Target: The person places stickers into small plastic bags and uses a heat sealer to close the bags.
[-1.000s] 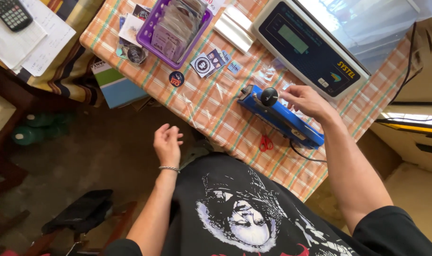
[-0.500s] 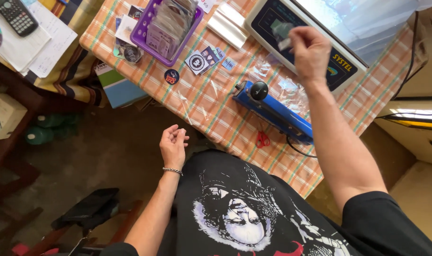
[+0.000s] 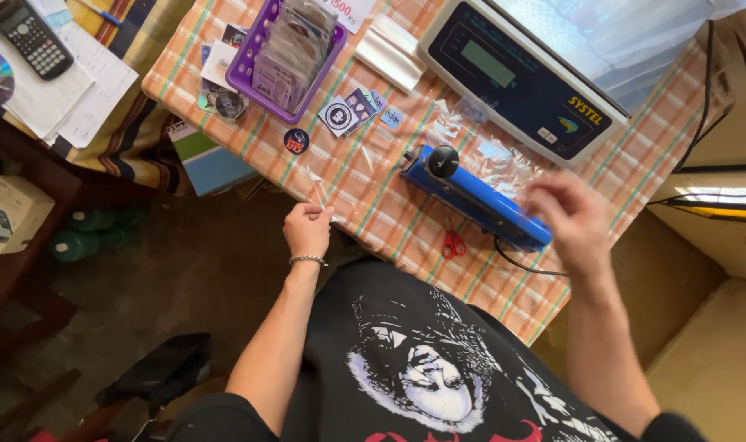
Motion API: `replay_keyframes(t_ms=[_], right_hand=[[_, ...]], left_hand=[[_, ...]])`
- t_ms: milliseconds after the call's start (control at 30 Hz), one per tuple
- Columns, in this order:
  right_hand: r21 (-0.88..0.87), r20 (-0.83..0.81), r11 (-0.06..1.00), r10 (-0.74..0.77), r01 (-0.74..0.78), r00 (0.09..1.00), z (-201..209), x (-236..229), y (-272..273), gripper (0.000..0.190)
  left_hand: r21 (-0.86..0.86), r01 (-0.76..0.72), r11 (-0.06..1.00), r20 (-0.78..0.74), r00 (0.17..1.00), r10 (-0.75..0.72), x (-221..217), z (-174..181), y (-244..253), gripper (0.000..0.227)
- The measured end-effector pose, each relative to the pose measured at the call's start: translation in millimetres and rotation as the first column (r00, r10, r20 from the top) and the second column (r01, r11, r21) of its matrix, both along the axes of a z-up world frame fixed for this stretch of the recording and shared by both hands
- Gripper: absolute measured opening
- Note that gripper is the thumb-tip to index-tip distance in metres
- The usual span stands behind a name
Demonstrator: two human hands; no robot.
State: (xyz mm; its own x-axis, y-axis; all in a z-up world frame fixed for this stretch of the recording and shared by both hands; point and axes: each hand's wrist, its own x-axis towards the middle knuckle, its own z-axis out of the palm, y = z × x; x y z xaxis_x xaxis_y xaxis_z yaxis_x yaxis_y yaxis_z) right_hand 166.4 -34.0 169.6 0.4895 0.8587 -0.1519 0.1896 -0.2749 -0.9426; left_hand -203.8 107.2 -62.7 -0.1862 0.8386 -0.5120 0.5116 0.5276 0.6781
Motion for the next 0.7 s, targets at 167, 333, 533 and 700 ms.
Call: replay_keyframes(t_ms=[167,333,533,700], right_hand=[[-0.203,-0.494,0.949,0.113,-0.240,0.862,-26.8,-84.9,-15.9,0.045],[-0.228,-0.770,0.909,0.052,-0.349,0.636,-88.8,-148.0,17.5,0.091],[-0.136,-0.906,0.986,-0.083,-0.100,0.414,-111.1,-180.0,67.4,0.048],[-0.164,-0.463,0.978,0.040,-0.130,0.885,-74.9,-190.5,83.0,0.012]], left_hand=[[-0.182,-0.087,0.979,0.417,0.895,0.157,5.9,32.3,-20.2,0.033],[-0.286,-0.082,0.955,0.686,0.678,0.264,7.3,109.3,-33.4,0.018],[-0.231,0.074,0.970,0.900,0.396,0.184,-30.9,150.8,-32.0,0.012],[-0.037,0.141,0.989,0.821,0.569,-0.051,-46.0,153.6,-20.7,0.050]])
